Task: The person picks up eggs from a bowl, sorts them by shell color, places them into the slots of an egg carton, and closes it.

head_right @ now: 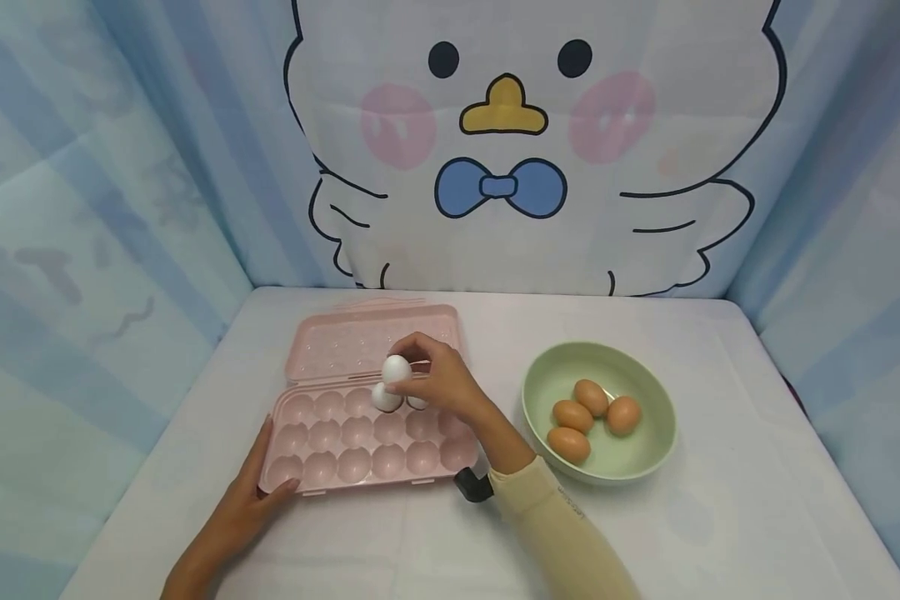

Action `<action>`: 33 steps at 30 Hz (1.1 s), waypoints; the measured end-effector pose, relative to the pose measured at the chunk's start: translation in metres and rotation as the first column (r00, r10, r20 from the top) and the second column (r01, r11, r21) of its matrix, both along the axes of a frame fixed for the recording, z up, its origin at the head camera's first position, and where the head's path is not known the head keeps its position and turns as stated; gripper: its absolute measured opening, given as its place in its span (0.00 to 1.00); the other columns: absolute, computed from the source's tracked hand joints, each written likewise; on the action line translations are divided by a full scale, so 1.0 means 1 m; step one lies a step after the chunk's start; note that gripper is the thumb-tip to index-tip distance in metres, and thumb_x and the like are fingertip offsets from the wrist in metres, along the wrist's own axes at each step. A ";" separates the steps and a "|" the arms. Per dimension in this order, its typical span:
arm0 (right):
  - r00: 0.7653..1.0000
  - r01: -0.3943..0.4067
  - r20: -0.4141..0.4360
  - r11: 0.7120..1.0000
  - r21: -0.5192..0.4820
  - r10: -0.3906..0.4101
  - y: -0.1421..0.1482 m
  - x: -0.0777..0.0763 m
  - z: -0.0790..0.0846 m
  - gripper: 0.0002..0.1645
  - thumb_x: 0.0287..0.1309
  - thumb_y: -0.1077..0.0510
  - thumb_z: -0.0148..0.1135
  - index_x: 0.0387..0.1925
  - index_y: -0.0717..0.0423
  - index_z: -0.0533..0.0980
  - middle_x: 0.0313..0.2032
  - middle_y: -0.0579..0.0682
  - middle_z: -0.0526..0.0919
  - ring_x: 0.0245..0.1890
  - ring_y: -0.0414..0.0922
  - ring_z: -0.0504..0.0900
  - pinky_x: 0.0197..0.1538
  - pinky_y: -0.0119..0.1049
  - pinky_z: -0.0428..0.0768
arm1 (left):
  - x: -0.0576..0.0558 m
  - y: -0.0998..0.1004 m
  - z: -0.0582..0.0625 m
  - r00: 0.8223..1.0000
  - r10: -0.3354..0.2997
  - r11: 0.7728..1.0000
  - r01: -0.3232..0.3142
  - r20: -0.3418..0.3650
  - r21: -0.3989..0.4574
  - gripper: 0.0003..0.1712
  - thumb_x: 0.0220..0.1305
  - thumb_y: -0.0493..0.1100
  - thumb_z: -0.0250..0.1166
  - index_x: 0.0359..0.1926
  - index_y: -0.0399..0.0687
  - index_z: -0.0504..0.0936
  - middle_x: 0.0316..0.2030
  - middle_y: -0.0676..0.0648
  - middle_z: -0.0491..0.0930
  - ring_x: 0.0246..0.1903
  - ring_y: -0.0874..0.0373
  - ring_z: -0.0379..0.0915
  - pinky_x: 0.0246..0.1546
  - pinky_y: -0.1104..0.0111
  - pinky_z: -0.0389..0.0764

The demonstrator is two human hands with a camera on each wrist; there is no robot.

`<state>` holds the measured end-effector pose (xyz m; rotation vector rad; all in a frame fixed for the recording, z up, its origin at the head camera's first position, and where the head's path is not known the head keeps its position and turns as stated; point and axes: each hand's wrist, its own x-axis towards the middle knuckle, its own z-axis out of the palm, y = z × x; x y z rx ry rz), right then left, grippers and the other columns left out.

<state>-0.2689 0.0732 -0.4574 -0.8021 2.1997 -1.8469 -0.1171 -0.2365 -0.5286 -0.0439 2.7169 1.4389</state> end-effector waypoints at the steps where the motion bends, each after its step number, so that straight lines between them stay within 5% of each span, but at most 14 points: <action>1: 1.000 -0.007 0.001 1.000 0.009 0.007 -0.003 -0.001 -0.001 0.29 0.51 0.68 0.79 0.56 0.58 0.80 0.53 0.53 0.83 0.53 0.55 0.84 0.57 0.44 0.83 | 0.000 0.000 0.000 1.000 -0.002 1.000 0.002 -0.005 0.006 0.62 0.67 0.61 0.69 0.83 0.70 0.31 0.83 0.52 0.35 0.80 0.45 0.34 0.75 0.41 0.45; 8: 0.999 -0.032 -0.028 0.996 0.087 0.034 -0.022 0.001 -0.006 0.29 0.49 0.67 0.81 0.54 0.60 0.82 0.52 0.51 0.84 0.53 0.51 0.85 0.56 0.41 0.83 | -0.001 -0.002 0.000 1.000 -0.006 1.000 0.006 -0.017 0.008 0.62 0.67 0.60 0.69 0.84 0.69 0.32 0.83 0.51 0.34 0.80 0.45 0.34 0.75 0.41 0.44; 18: 0.982 -0.019 -0.179 0.971 0.238 0.064 -0.046 0.000 -0.003 0.26 0.48 0.62 0.84 0.50 0.56 0.83 0.48 0.46 0.84 0.51 0.45 0.84 0.57 0.38 0.82 | -0.002 -0.003 0.000 1.000 0.000 1.000 0.000 -0.006 0.002 0.62 0.67 0.60 0.69 0.84 0.67 0.33 0.83 0.50 0.34 0.80 0.44 0.32 0.75 0.41 0.43; 33: 0.987 -0.031 -0.136 0.939 0.343 0.082 -0.068 0.000 -0.008 0.24 0.46 0.62 0.85 0.45 0.51 0.83 0.44 0.41 0.85 0.48 0.41 0.82 0.56 0.39 0.80 | -0.001 -0.001 0.003 1.000 -0.005 1.000 0.006 -0.012 0.020 0.61 0.68 0.60 0.69 0.84 0.68 0.33 0.83 0.49 0.35 0.80 0.44 0.32 0.75 0.41 0.43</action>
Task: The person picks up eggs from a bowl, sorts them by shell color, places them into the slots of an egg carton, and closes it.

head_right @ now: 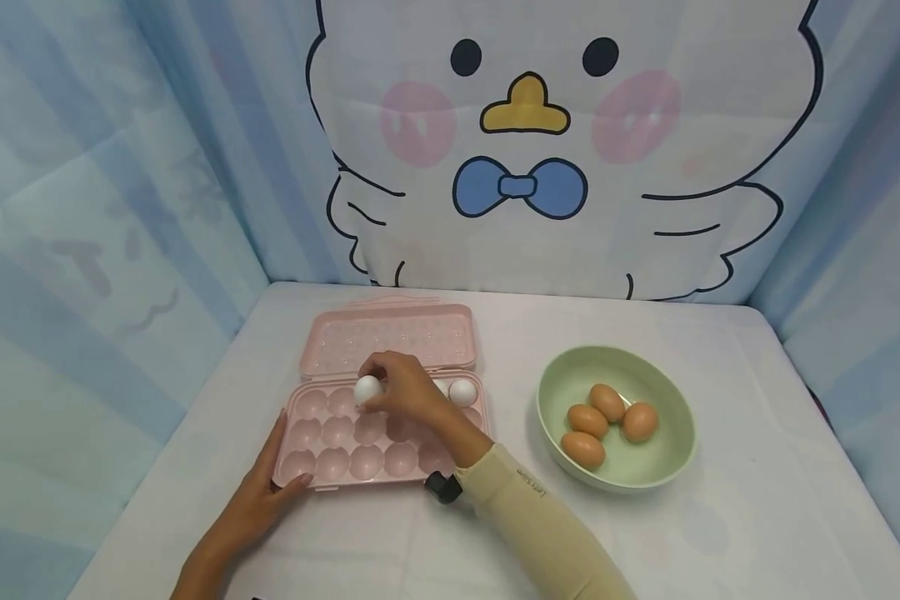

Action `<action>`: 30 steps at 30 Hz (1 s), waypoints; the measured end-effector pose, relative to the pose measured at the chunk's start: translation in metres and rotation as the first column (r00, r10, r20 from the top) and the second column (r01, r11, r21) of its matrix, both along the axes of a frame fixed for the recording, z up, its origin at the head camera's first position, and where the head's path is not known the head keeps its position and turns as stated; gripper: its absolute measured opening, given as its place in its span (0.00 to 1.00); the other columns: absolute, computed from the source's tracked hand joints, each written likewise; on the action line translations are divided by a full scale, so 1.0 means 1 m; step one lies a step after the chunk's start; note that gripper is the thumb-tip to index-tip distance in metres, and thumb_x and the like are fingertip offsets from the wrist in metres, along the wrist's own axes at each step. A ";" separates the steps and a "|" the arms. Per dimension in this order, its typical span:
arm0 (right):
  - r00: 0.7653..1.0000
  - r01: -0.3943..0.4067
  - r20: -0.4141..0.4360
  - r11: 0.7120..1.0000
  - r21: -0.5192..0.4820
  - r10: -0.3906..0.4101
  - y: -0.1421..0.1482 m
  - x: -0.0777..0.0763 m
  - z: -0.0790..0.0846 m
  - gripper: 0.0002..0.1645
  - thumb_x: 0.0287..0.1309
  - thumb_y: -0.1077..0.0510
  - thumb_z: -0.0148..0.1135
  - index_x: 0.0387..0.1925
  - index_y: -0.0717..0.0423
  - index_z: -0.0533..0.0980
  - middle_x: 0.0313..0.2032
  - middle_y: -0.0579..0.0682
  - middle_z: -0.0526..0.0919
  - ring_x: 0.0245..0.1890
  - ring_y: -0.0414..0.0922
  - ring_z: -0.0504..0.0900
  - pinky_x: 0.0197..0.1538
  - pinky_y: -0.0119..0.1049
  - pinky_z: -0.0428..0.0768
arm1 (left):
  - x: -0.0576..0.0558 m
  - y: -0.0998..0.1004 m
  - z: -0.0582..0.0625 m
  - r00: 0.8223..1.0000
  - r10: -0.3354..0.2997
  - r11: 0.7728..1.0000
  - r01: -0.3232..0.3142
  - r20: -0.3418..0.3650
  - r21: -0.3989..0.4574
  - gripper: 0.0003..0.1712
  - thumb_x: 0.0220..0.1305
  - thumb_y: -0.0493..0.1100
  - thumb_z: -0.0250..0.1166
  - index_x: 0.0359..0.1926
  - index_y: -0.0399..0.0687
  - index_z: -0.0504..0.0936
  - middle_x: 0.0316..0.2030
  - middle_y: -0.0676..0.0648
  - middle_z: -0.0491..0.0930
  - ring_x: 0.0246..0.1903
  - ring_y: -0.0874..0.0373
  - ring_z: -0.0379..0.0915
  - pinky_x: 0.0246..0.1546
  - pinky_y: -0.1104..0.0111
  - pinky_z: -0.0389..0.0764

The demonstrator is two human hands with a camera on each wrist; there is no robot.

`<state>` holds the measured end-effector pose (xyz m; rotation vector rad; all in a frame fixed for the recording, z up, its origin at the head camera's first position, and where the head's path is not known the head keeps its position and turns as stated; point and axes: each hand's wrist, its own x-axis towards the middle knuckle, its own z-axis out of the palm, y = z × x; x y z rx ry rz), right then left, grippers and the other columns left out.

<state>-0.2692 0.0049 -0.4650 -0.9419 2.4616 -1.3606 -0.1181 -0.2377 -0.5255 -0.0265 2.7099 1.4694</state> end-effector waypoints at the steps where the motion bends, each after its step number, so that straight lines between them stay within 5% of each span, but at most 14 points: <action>1: 1.000 0.004 0.005 1.000 0.008 -0.004 -0.001 0.000 -0.001 0.24 0.46 0.62 0.85 0.45 0.50 0.82 0.44 0.41 0.85 0.48 0.41 0.82 0.56 0.39 0.80 | 0.000 0.000 0.000 1.000 -0.001 1.000 0.001 0.000 -0.001 0.61 0.68 0.60 0.68 0.84 0.68 0.33 0.83 0.49 0.35 0.80 0.44 0.32 0.75 0.41 0.43; 30: 0.998 0.062 0.023 0.998 0.022 -0.062 -0.001 0.001 -0.010 0.23 0.51 0.58 0.83 0.49 0.53 0.84 0.45 0.44 0.86 0.47 0.42 0.82 0.55 0.40 0.81 | 0.000 0.001 -0.001 1.000 0.023 0.999 -0.023 0.019 -0.035 0.62 0.67 0.62 0.68 0.84 0.68 0.33 0.83 0.49 0.35 0.80 0.44 0.33 0.75 0.41 0.44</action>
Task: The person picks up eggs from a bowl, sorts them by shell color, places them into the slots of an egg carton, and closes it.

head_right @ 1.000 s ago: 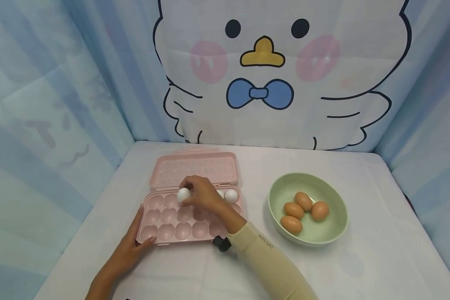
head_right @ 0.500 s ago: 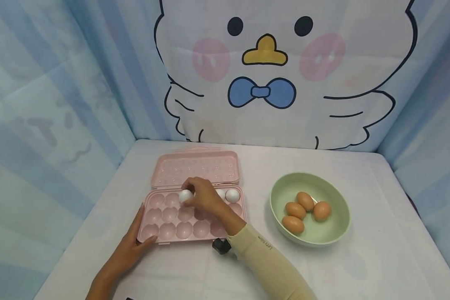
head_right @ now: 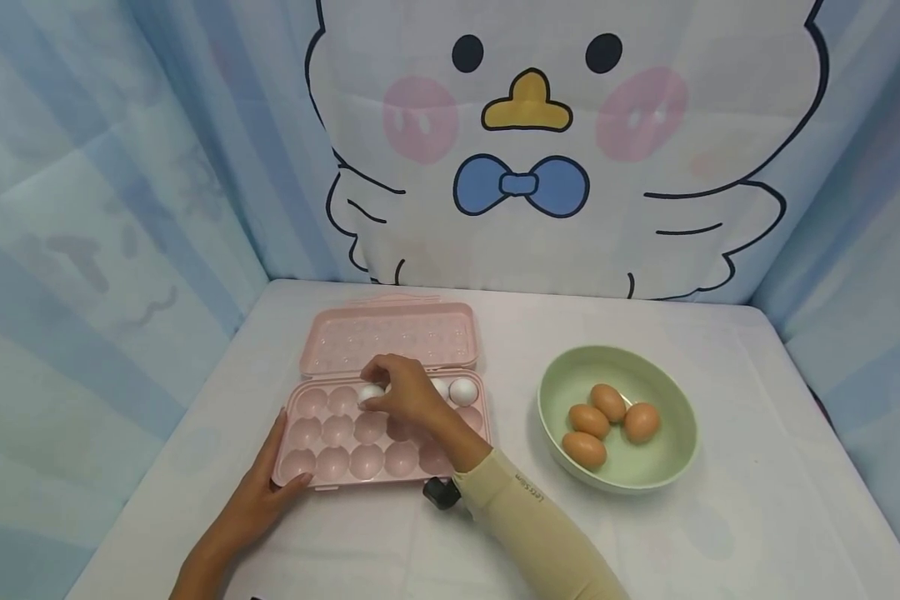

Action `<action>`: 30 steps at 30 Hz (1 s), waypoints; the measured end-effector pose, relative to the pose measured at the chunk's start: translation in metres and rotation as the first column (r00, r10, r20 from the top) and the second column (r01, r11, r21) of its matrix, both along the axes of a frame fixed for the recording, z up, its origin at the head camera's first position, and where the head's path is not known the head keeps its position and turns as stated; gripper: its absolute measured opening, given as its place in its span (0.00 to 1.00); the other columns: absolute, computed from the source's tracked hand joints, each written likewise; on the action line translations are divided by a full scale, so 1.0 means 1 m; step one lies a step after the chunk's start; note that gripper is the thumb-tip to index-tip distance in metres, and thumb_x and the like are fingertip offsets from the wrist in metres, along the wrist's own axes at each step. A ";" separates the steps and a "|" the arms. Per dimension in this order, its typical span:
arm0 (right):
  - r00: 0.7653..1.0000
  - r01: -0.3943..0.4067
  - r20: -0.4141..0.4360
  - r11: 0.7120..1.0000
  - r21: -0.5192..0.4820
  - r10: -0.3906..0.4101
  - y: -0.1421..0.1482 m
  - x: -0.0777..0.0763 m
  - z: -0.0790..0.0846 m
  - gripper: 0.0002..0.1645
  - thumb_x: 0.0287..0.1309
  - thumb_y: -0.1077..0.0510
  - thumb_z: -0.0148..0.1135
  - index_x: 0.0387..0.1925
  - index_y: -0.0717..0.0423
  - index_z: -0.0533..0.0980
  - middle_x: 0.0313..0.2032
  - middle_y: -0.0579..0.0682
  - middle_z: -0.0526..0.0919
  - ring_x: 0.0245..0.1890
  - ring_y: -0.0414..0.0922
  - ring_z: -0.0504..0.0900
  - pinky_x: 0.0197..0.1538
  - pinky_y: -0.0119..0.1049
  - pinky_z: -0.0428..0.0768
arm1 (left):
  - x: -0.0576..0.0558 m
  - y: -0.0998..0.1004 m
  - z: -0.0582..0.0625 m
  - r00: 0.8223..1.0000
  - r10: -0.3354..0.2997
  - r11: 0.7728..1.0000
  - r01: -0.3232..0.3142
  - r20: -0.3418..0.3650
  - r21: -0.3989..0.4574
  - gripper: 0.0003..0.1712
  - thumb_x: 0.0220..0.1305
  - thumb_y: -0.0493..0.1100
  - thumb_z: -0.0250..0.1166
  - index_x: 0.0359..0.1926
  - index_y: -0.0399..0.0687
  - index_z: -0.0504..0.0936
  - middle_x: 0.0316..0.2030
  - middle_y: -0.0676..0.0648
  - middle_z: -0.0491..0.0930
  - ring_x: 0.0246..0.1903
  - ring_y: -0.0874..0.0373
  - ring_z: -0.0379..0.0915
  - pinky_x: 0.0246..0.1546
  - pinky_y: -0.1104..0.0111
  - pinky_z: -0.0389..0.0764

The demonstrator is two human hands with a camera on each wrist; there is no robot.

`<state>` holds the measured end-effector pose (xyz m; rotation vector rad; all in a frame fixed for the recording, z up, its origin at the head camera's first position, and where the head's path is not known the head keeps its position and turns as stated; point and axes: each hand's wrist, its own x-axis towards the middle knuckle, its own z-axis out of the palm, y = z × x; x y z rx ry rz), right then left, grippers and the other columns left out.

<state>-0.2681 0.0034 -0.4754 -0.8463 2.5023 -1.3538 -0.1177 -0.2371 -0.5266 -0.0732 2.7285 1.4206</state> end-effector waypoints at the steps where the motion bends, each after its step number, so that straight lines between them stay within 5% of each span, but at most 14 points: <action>1: 1.000 0.003 -0.004 1.000 -0.007 -0.003 0.002 0.001 0.000 0.23 0.51 0.58 0.83 0.49 0.53 0.84 0.45 0.44 0.86 0.48 0.43 0.83 0.56 0.40 0.81 | 0.000 0.001 -0.001 1.000 0.000 1.000 0.000 0.000 -0.001 0.62 0.67 0.62 0.69 0.84 0.67 0.33 0.83 0.49 0.35 0.80 0.44 0.33 0.75 0.41 0.44; 9: 1.000 0.011 -0.003 0.995 -0.101 -0.011 0.022 0.014 0.005 0.23 0.55 0.58 0.81 0.52 0.50 0.83 0.49 0.43 0.86 0.53 0.44 0.82 0.61 0.40 0.78 | -0.001 0.001 -0.004 1.000 -0.020 1.000 0.020 -0.019 0.015 0.63 0.66 0.62 0.69 0.84 0.66 0.32 0.83 0.49 0.35 0.80 0.43 0.33 0.74 0.39 0.45; 20: 0.994 -0.068 -0.102 0.968 -0.243 0.044 0.050 0.039 0.019 0.22 0.56 0.67 0.77 0.52 0.61 0.82 0.49 0.57 0.86 0.51 0.54 0.84 0.53 0.51 0.84 | 0.002 -0.006 0.001 0.998 -0.041 0.999 0.042 -0.041 0.033 0.63 0.68 0.57 0.70 0.84 0.64 0.31 0.83 0.46 0.33 0.79 0.39 0.32 0.73 0.37 0.43; 30: 0.985 0.089 -0.130 0.976 -0.200 -0.117 0.126 0.045 0.044 0.23 0.60 0.59 0.76 0.56 0.58 0.81 0.52 0.51 0.85 0.53 0.52 0.83 0.57 0.50 0.82 | 0.000 0.004 0.002 0.999 -0.037 0.999 0.037 0.011 0.008 0.64 0.67 0.62 0.68 0.83 0.67 0.28 0.83 0.48 0.31 0.79 0.38 0.33 0.73 0.36 0.44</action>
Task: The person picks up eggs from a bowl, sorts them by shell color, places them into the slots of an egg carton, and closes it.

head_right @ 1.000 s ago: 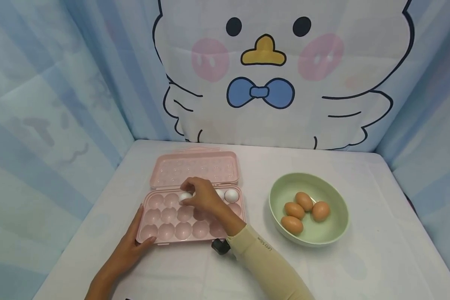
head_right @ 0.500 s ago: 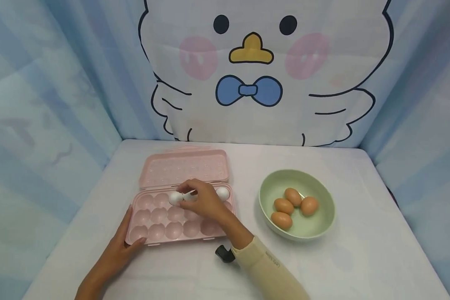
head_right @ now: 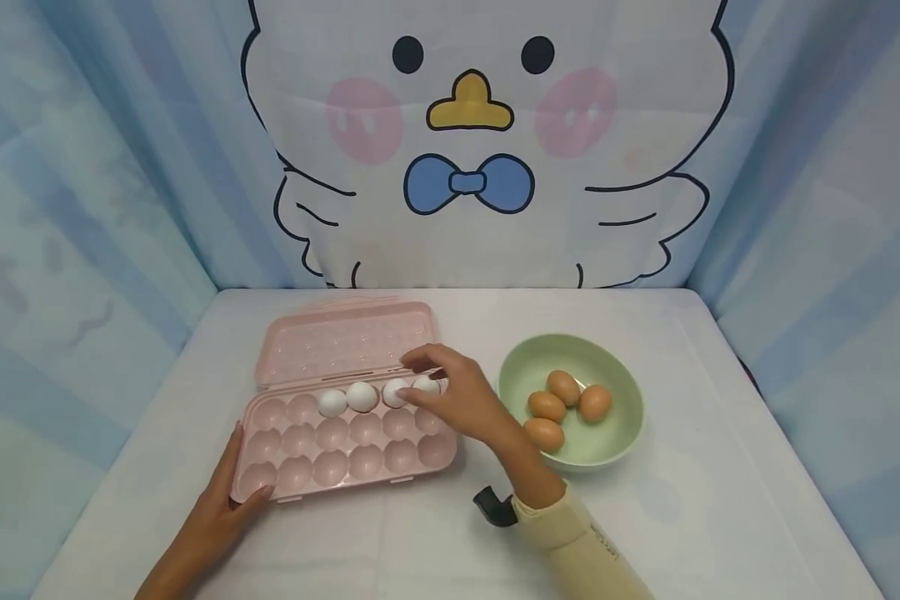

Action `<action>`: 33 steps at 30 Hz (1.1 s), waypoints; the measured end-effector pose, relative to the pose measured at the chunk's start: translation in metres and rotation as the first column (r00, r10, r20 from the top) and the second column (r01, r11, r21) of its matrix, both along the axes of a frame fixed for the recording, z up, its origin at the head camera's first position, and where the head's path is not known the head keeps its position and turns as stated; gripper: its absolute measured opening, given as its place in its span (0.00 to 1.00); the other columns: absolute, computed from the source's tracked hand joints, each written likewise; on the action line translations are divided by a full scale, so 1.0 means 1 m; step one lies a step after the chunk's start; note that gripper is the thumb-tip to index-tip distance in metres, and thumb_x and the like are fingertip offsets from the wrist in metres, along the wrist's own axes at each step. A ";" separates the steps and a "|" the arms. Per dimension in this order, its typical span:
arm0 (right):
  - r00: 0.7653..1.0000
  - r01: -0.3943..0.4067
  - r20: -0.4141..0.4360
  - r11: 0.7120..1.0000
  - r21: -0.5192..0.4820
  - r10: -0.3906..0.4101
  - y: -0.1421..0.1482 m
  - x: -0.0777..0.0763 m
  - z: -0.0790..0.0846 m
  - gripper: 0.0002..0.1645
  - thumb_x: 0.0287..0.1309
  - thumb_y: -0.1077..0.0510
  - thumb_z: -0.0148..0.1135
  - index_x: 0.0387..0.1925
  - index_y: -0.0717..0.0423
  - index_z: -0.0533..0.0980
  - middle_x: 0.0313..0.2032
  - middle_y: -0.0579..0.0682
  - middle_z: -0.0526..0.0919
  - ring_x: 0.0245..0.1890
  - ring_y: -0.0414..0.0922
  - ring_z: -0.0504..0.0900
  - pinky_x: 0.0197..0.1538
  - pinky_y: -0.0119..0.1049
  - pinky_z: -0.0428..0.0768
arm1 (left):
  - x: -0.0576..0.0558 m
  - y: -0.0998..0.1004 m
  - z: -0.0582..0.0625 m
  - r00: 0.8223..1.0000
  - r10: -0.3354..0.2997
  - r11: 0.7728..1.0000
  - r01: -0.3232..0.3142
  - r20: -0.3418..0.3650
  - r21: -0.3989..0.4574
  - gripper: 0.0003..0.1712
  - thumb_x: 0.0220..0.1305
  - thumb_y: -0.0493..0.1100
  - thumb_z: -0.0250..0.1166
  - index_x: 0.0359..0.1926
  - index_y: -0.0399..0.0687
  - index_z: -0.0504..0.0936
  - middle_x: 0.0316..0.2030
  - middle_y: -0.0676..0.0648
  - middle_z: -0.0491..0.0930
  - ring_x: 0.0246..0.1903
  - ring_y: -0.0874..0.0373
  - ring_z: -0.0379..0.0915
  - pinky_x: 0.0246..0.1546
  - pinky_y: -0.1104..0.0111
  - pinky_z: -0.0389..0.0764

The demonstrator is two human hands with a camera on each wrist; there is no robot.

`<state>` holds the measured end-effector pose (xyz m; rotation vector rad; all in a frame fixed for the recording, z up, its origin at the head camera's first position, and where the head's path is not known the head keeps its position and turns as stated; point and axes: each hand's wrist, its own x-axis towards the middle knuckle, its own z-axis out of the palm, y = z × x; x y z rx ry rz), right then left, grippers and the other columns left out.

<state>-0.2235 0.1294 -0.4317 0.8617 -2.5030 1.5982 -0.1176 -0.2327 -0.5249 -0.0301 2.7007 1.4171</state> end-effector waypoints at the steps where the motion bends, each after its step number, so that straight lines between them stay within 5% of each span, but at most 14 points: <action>1: 1.000 0.028 0.011 1.000 0.005 -0.028 0.010 0.001 0.001 0.23 0.61 0.58 0.76 0.56 0.57 0.81 0.52 0.49 0.85 0.54 0.51 0.83 0.58 0.49 0.81 | 0.001 0.000 0.000 1.000 0.001 1.000 -0.001 0.006 -0.001 0.64 0.68 0.62 0.68 0.83 0.67 0.27 0.83 0.47 0.30 0.79 0.38 0.33 0.73 0.36 0.44; 8: 0.968 0.212 0.117 0.973 0.088 -0.221 0.084 0.013 -0.004 0.22 0.70 0.51 0.68 0.60 0.55 0.79 0.55 0.50 0.83 0.58 0.52 0.80 0.63 0.52 0.77 | 0.003 -0.002 -0.001 1.000 -0.006 1.000 0.006 -0.004 -0.014 0.63 0.69 0.61 0.68 0.83 0.65 0.27 0.82 0.45 0.31 0.79 0.35 0.33 0.72 0.35 0.44; 13: 0.960 0.196 0.163 0.964 0.180 -0.226 0.140 0.024 -0.009 0.25 0.72 0.52 0.65 0.63 0.61 0.76 0.59 0.57 0.81 0.58 0.54 0.80 0.61 0.54 0.78 | -0.001 0.001 -0.001 0.999 -0.020 1.000 0.019 -0.033 -0.008 0.62 0.70 0.59 0.67 0.83 0.64 0.28 0.82 0.46 0.31 0.79 0.36 0.33 0.72 0.35 0.45; 17: 0.965 0.124 0.191 0.954 0.273 -0.180 0.174 0.037 -0.010 0.24 0.72 0.54 0.65 0.63 0.61 0.76 0.58 0.56 0.81 0.54 0.54 0.82 0.57 0.45 0.81 | -0.004 0.003 -0.002 0.999 -0.025 1.000 0.024 -0.046 -0.013 0.62 0.70 0.59 0.67 0.83 0.64 0.29 0.83 0.45 0.32 0.79 0.36 0.33 0.72 0.35 0.45; 24: 0.988 -0.006 0.151 0.955 0.298 -0.041 0.191 0.044 -0.010 0.23 0.67 0.60 0.70 0.60 0.62 0.78 0.55 0.55 0.82 0.50 0.54 0.84 0.53 0.44 0.83 | -0.003 0.001 0.001 0.998 -0.021 1.000 0.021 -0.056 -0.013 0.62 0.70 0.58 0.68 0.84 0.63 0.29 0.82 0.43 0.32 0.78 0.34 0.33 0.72 0.34 0.45; 33: 0.983 0.012 0.175 0.962 0.274 -0.062 0.191 0.042 -0.016 0.23 0.65 0.59 0.72 0.59 0.59 0.78 0.55 0.53 0.82 0.52 0.54 0.83 0.56 0.45 0.82 | 0.001 0.001 -0.002 0.999 -0.011 1.000 0.011 -0.037 -0.010 0.63 0.69 0.58 0.68 0.83 0.66 0.28 0.83 0.45 0.32 0.79 0.35 0.33 0.72 0.34 0.45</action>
